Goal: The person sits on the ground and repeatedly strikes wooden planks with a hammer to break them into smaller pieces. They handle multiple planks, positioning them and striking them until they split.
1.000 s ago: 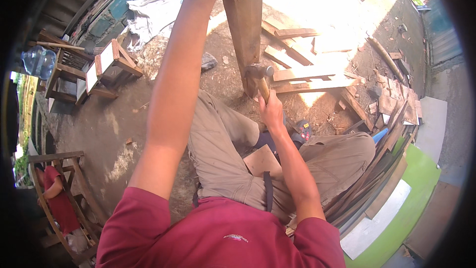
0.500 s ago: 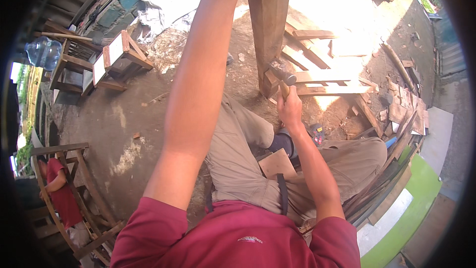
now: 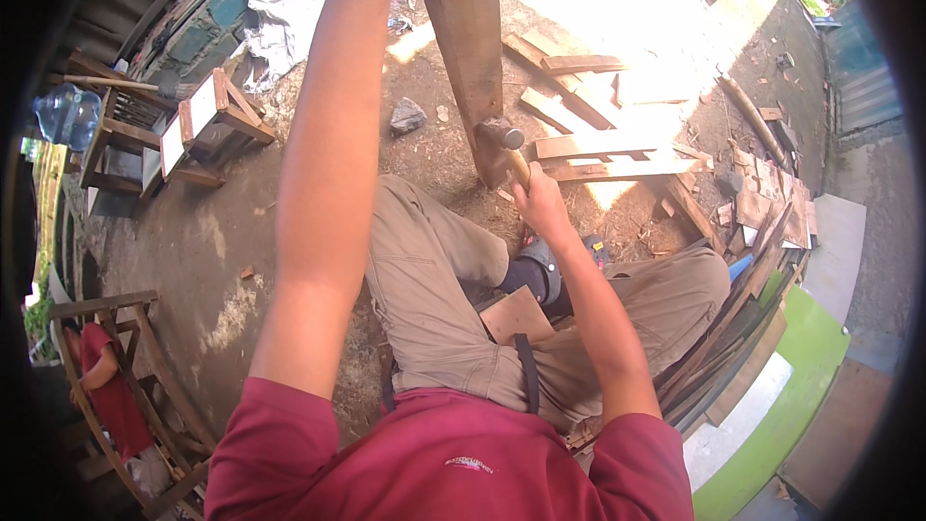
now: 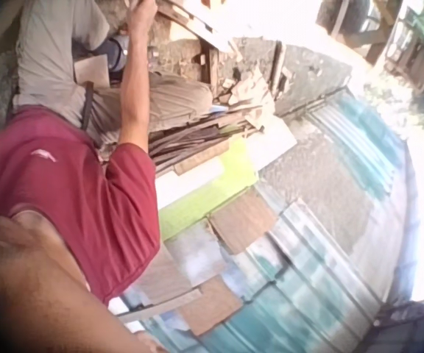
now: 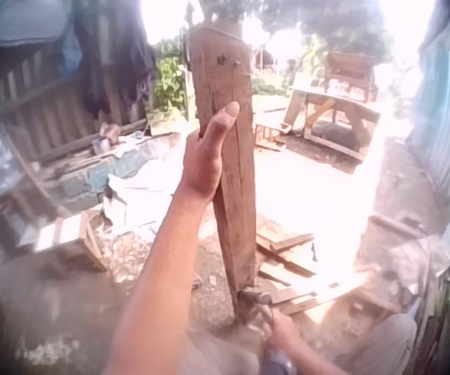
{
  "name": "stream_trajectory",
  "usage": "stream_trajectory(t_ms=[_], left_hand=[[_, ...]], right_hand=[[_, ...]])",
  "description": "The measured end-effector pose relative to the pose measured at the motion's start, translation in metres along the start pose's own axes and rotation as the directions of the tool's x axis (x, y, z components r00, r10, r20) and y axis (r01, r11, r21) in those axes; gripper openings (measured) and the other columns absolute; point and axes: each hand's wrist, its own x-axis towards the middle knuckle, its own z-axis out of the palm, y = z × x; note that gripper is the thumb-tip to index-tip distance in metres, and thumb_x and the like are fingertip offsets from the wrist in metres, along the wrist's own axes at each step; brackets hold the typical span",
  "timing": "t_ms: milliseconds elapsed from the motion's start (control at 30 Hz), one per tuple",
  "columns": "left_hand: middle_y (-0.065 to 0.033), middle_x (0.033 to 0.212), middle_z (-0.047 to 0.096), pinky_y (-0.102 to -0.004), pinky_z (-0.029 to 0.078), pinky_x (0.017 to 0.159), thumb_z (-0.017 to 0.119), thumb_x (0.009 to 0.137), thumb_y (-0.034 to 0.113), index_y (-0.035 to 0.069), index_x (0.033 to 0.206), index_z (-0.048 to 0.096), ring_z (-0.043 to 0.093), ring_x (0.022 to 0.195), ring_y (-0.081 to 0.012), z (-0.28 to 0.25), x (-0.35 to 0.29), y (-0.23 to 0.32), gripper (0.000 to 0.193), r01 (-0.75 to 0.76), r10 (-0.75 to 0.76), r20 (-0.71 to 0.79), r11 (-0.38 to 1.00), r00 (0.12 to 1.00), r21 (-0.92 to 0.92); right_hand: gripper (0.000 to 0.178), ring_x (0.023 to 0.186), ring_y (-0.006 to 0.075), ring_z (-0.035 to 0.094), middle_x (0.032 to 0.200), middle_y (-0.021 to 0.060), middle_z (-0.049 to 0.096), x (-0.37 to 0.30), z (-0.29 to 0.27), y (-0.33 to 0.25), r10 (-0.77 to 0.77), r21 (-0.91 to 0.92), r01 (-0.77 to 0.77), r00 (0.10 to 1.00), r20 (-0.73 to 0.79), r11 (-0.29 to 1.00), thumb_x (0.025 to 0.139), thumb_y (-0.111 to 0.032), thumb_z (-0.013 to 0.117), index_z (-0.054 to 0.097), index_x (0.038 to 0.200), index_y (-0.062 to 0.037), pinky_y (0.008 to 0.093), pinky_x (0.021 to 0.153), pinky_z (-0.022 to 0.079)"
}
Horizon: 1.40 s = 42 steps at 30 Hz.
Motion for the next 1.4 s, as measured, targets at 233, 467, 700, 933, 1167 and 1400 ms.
stream_trajectory(t_ms=[233, 467, 700, 933, 1167, 1400], left_hand=[[-0.0158, 0.148, 0.049, -0.036, 0.025, 0.12, 0.052, 0.099, 0.053, -0.005, 0.145, 0.045, 0.04, 0.142, -0.0242, -0.042, 0.013, -0.027, 0.075, -0.051, 0.05, 0.02, 0.995, 0.999, 0.081], [-0.0108, 0.081, 0.067, -0.0333, 0.056, 0.067, 0.058, 0.087, 0.064, 0.004, 0.105, 0.063, 0.066, 0.07, -0.0206, -0.036, 0.015, -0.012, 0.063, 0.182, -0.184, -0.011, 0.977, 0.983, -0.111], [-0.0098, 0.077, 0.066, -0.0347, 0.056, 0.061, 0.058, 0.084, 0.068, 0.004, 0.103, 0.063, 0.066, 0.065, -0.0225, -0.083, 0.023, -0.021, 0.067, 0.236, -0.241, -0.076, 0.969, 0.968, -0.067], [-0.0097, 0.079, 0.066, -0.0342, 0.057, 0.06, 0.061, 0.081, 0.069, 0.002, 0.104, 0.063, 0.066, 0.064, -0.0221, -0.083, 0.031, -0.034, 0.071, 0.253, -0.255, -0.212, 0.967, 0.944, -0.035], [-0.0095, 0.081, 0.066, -0.034, 0.057, 0.062, 0.061, 0.081, 0.069, 0.003, 0.105, 0.063, 0.066, 0.067, -0.0215, -0.061, 0.034, -0.04, 0.07, 0.247, -0.256, -0.149, 0.966, 0.955, -0.078], [-0.0085, 0.081, 0.065, -0.0353, 0.057, 0.063, 0.06, 0.084, 0.066, 0.004, 0.107, 0.062, 0.065, 0.068, -0.0217, -0.064, 0.036, -0.038, 0.066, 0.298, -0.332, -0.096, 0.918, 0.938, -0.26]], right_hand=[[0.024, 0.07, 0.0281, 0.066, 0.075, 0.0195, 0.064, 0.004, 0.017, 0.003, 0.19, 0.266, -0.207, 0.978, 0.088, 0.942, 0.089, -0.02, 0.068, 0.064, 0.099, 0.0011, 0.0384, 0.069, 0.051], [0.021, 0.065, 0.0327, 0.064, 0.072, 0.0201, 0.064, 0.015, 0.055, 0.017, 0.198, 0.272, -0.168, 0.977, -0.085, 0.947, 0.085, -0.021, 0.069, 0.065, 0.09, -0.0017, 0.0407, 0.066, 0.05], [0.017, 0.071, 0.0411, 0.066, 0.074, 0.0213, 0.065, 0.04, 0.086, 0.016, 0.075, 0.343, -0.019, 0.986, -0.152, 0.939, 0.08, -0.019, 0.068, 0.064, 0.087, -0.0037, 0.045, 0.064, 0.051], [0.017, 0.072, 0.0429, 0.065, 0.076, 0.0209, 0.065, 0.069, 0.101, 0.029, -0.025, 0.379, 0.101, 0.979, -0.201, 0.92, 0.076, -0.016, 0.069, 0.063, 0.086, -0.0038, 0.0448, 0.065, 0.051], [0.018, 0.071, 0.0422, 0.065, 0.074, 0.021, 0.064, 0.065, 0.088, 0.024, 0.025, 0.424, 0.062, 0.98, -0.196, 0.904, 0.074, -0.014, 0.069, 0.063, 0.087, -0.0022, 0.0442, 0.064, 0.052], [0.018, 0.062, 0.0398, 0.065, 0.066, 0.0229, 0.061, 0.043, 0.062, -0.001, 0.162, 0.374, -0.089, 0.972, -0.168, 0.923, 0.078, -0.017, 0.067, 0.063, 0.082, 0.0005, 0.0413, 0.058, 0.05]])
